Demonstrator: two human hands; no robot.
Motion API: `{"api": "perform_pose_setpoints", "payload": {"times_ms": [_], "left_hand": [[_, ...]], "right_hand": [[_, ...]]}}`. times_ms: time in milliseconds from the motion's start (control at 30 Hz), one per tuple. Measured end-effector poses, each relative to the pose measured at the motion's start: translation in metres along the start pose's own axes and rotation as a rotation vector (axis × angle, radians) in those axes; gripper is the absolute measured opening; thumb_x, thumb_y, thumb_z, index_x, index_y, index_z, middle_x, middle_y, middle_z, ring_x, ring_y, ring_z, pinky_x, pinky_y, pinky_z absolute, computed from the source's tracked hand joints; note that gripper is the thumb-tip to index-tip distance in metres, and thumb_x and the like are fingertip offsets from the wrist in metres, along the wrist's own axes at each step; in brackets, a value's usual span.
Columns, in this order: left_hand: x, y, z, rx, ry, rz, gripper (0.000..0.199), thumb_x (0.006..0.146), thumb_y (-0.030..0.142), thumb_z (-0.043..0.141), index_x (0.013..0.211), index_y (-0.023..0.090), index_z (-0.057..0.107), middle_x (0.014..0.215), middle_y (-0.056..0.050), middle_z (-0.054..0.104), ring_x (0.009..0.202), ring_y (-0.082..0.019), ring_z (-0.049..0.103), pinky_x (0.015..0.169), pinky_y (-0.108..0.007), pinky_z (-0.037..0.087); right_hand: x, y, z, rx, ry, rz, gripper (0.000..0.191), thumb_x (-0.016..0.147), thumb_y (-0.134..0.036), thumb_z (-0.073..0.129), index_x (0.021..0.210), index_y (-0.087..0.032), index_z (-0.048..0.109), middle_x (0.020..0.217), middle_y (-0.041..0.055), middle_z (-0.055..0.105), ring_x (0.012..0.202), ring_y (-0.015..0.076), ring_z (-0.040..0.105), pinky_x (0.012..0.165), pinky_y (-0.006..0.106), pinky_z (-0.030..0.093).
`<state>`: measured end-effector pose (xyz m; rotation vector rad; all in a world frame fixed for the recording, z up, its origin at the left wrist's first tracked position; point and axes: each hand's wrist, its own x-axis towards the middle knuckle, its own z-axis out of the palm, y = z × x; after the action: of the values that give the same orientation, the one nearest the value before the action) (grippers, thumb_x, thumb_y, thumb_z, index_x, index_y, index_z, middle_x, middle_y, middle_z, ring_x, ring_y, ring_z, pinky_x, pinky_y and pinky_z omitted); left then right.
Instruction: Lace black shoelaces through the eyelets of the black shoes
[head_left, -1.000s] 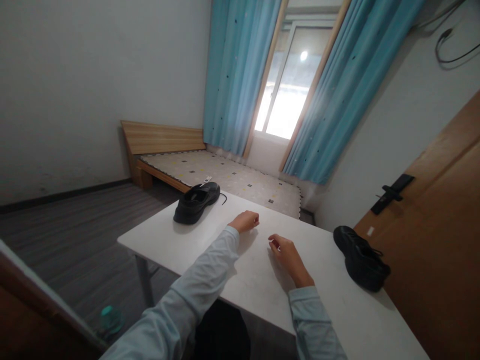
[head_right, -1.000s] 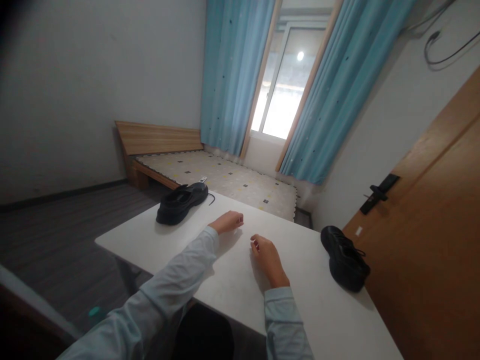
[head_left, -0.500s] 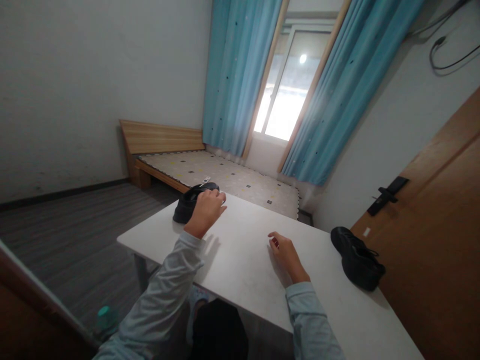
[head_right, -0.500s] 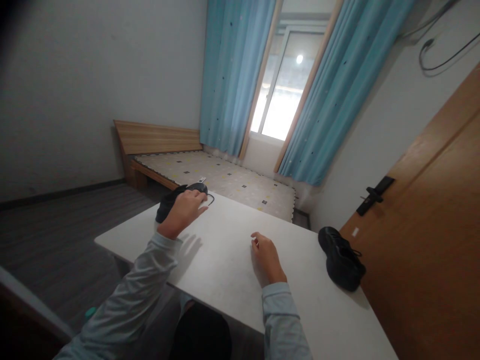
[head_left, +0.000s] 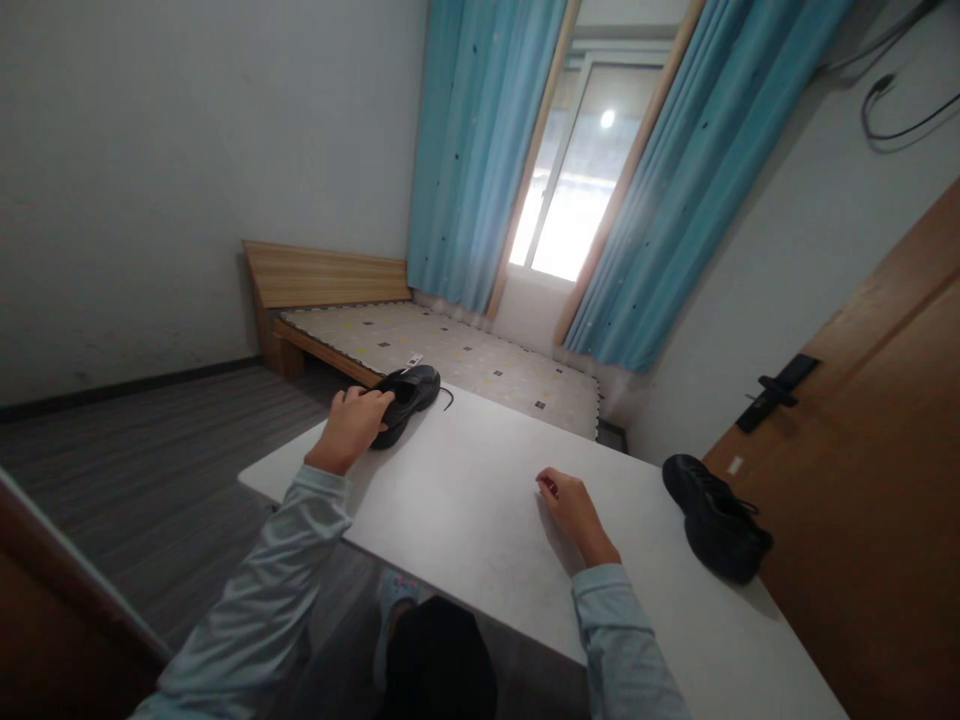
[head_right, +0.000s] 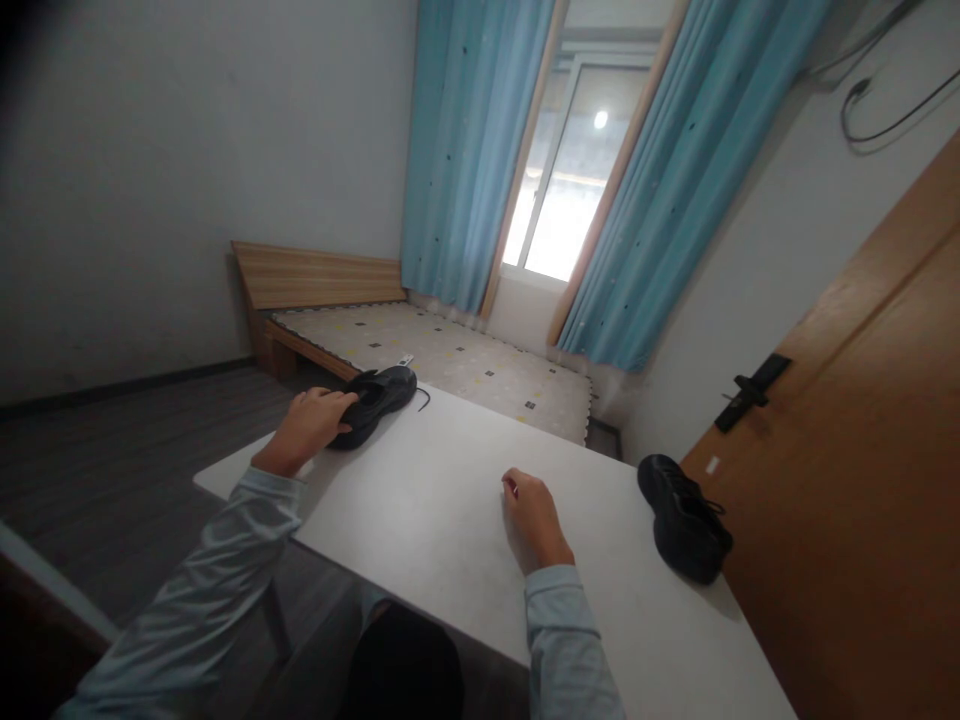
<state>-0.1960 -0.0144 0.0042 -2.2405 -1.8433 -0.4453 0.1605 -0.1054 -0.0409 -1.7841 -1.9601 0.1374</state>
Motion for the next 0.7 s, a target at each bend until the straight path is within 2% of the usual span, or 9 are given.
{"api": "perform_pose_setpoints", "payload": {"times_ms": [167,300,500,700], "left_hand": [[0.004,0.002,0.003,-0.08,0.039,0.119,0.033,0.074,0.016,0.06,0.106,0.025,0.058,0.116,-0.007,0.062,0.119,-0.026,0.045,0.095,-0.037,0.037],[0.0,0.015,0.0,-0.103,0.089,0.172,0.028,0.076,0.019,0.059,0.105,0.022,0.059,0.106,-0.007,0.062,0.109,-0.025,0.049,0.089,-0.032,0.042],[-0.013,0.048,-0.008,-0.148,0.194,0.247,0.022,0.079,0.02,0.058,0.101,0.022,0.058,0.098,-0.007,0.06,0.103,-0.025,0.046,0.086,-0.034,0.043],[-0.038,0.094,-0.02,-0.213,0.227,0.389,0.021,0.081,0.021,0.059,0.102,0.022,0.058,0.096,-0.005,0.059,0.104,-0.024,0.044,0.086,-0.036,0.041]], "right_hand": [[0.0,0.001,0.0,-0.004,0.002,-0.001,0.022,0.083,-0.019,0.046,0.087,-0.017,0.067,0.08,0.0074,0.07,0.073,0.0177,0.063,0.07,0.026,0.045],[0.001,0.001,-0.001,-0.008,0.006,0.014,0.022,0.084,-0.02,0.045,0.088,-0.017,0.066,0.08,0.0075,0.07,0.073,0.0178,0.063,0.069,0.026,0.044],[0.001,0.003,0.0,0.007,0.022,0.008,0.024,0.083,-0.021,0.044,0.092,-0.016,0.065,0.077,0.0073,0.069,0.07,0.0175,0.062,0.068,0.026,0.044],[0.002,0.009,0.004,0.051,0.043,0.01,0.026,0.081,-0.021,0.044,0.097,-0.017,0.065,0.075,0.0061,0.069,0.067,0.0171,0.062,0.066,0.026,0.044]]}}
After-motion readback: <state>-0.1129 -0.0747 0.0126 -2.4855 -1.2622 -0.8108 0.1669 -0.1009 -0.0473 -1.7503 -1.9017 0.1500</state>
